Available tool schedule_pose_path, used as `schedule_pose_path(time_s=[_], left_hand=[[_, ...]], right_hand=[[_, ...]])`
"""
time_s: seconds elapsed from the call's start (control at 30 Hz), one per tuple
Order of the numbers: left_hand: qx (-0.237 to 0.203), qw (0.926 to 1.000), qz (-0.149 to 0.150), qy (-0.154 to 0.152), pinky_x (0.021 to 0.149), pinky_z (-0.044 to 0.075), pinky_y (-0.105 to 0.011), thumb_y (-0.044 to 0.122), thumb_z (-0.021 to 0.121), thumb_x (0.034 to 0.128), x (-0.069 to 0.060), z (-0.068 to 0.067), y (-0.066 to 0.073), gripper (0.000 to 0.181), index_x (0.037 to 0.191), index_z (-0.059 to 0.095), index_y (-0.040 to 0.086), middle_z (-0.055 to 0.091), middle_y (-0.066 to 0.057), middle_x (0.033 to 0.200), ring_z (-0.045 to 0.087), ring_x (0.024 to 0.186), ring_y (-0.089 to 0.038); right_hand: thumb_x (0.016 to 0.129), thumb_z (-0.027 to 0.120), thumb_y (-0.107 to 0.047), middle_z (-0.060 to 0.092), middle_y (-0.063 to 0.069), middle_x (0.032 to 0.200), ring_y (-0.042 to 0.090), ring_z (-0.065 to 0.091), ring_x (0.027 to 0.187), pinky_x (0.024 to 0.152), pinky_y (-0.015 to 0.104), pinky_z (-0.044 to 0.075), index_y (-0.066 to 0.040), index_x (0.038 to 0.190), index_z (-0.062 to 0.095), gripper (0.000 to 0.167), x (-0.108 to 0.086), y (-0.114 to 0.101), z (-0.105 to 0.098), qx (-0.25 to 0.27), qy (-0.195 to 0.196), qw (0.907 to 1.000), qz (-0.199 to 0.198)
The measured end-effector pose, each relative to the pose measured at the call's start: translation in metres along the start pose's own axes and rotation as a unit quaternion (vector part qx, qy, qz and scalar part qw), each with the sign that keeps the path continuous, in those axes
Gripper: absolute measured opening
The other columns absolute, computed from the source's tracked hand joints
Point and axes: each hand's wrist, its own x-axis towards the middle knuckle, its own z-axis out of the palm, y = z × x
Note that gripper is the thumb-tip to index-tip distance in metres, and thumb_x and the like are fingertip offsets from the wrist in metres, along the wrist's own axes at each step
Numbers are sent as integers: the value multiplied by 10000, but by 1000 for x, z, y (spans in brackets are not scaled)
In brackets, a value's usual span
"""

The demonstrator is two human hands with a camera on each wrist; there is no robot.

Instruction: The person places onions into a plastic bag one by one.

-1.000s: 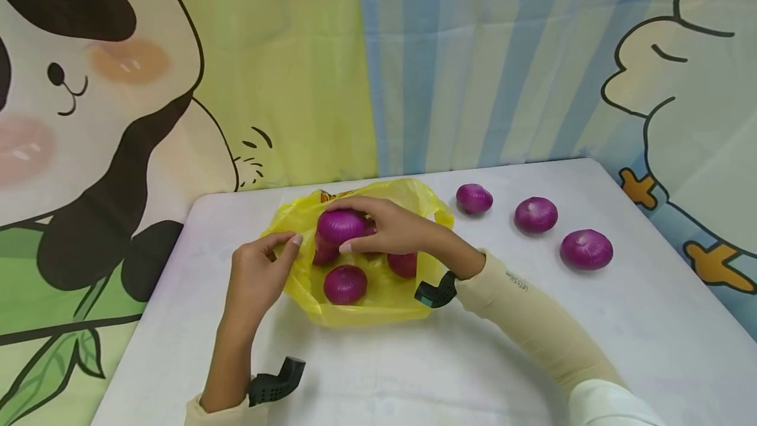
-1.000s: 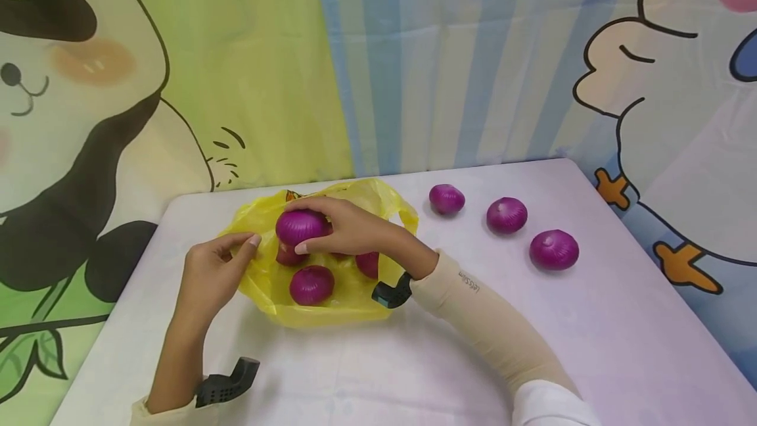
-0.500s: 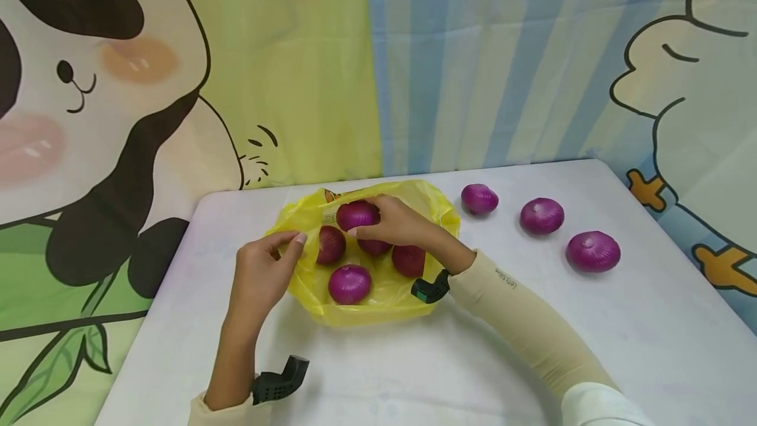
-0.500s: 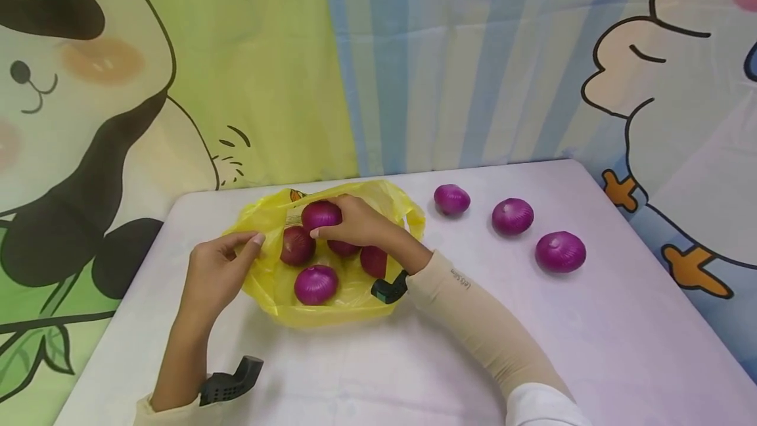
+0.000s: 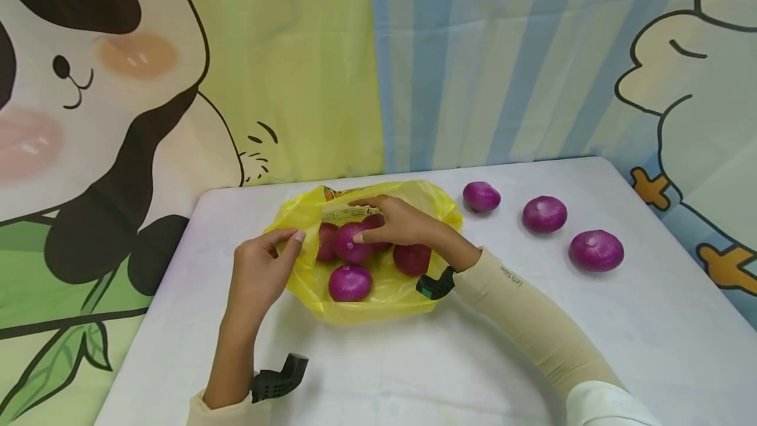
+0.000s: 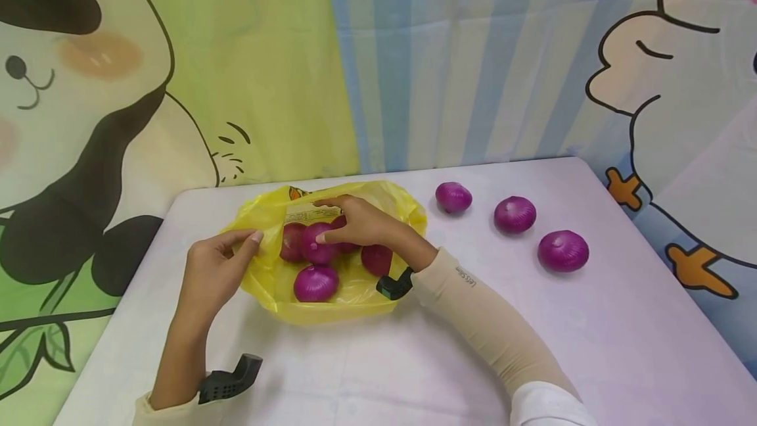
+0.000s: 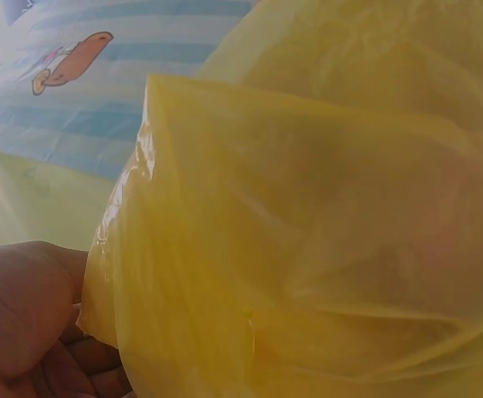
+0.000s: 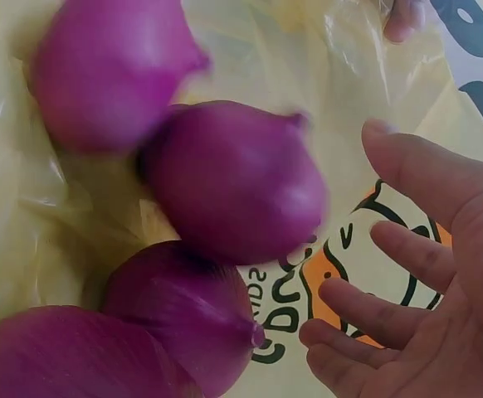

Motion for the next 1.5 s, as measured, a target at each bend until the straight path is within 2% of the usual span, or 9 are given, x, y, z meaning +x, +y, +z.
schedule_pose_path(time_s=[0.13, 0.3, 0.37, 0.57, 0.67, 0.9, 1.13, 1.33, 1.5], left_hand=[[7, 10000, -15, -35, 419, 358, -253, 289, 638, 954, 0, 0, 0, 306, 1049, 747, 20, 505, -61, 596, 433, 515, -210], [18, 10000, -34, -49, 418, 355, -257, 280, 638, 953, 0, 1, 0, 297, 1040, 748, 18, 509, -58, 593, 430, 512, -212], [14, 10000, -39, -50, 417, 356, -258, 272, 640, 952, 0, 1, 0, 289, 1034, 749, 17, 512, -59, 592, 430, 510, -212], [-22, 10000, -44, -70, 416, 355, -257, 267, 643, 950, 0, 0, 1, 285, 1029, 749, 14, 514, -58, 593, 429, 509, -211], [-14, 10000, -51, -74, 418, 357, -257, 261, 643, 951, 0, 0, 1, 281, 1030, 749, 14, 518, -61, 598, 431, 516, -214], [-11, 10000, 0, -63, 423, 358, -253, 266, 641, 953, 0, 0, 1, 293, 1038, 745, 5, 535, -60, 618, 432, 529, -212], [1, 10000, 30, -21, 417, 357, -255, 252, 642, 952, 0, -1, 0, 279, 1028, 748, 5, 526, -62, 606, 431, 517, -212], [-31, 10000, -21, -53, 419, 360, -253, 269, 638, 954, -1, -1, 1, 301, 1041, 743, 1, 519, -64, 611, 431, 521, -211], [-14, 10000, -52, -61, 422, 361, -251, 269, 637, 955, 0, -1, 2, 304, 1052, 741, 1, 517, -70, 616, 434, 536, -215]], right_hand=[[877, 723, -325, 535, 77, 1375, 215, 467, 1274, 1022, 402, 405, -65, 1388, 527, 606, -1, 1, -2, -58, 24, 9999, -104], [900, 704, -302, 587, 53, 1304, 251, 549, 1073, 937, 374, 438, -98, 1366, 559, 529, -5, 1, -4, -6, 146, 9999, -80], [908, 697, -288, 597, 26, 1285, 229, 552, 1040, 923, 351, 439, -113, 1363, 566, 505, -7, 1, -5, 69, 208, 9997, -129], [929, 677, -276, 587, -11, 1309, 97, 503, 1206, 1028, 300, 379, -131, 1362, 572, 469, -9, 2, -6, 197, 282, 9984, -454], [940, 657, -310, 593, -15, 1298, 103, 503, 1212, 1021, 300, 384, -135, 1352, 581, 454, -8, 2, -6, 172, 252, 9986, -432], [963, 618, -298, 621, -9, 1253, 180, 551, 1086, 958, 306, 421, -114, 1325, 605, 406, -10, -2, -7, 198, 297, 9989, -302], [968, 613, -266, 603, 21, 1288, 140, 524, 1188, 1021, 339, 392, -78, 1346, 581, 423, -13, -1, -9, 231, 360, 9978, -498], [964, 618, -277, 570, 18, 1332, 182, 461, 1282, 1071, 395, 348, -72, 1329, 583, 420, -20, -6, -12, 357, 188, 9976, -560], [963, 620, -230, 543, 24, 1356, 184, 486, 1255, 1070, 383, 353, -74, 1355, 551, 428, -26, -13, -22, 590, 11, 9951, -795]])
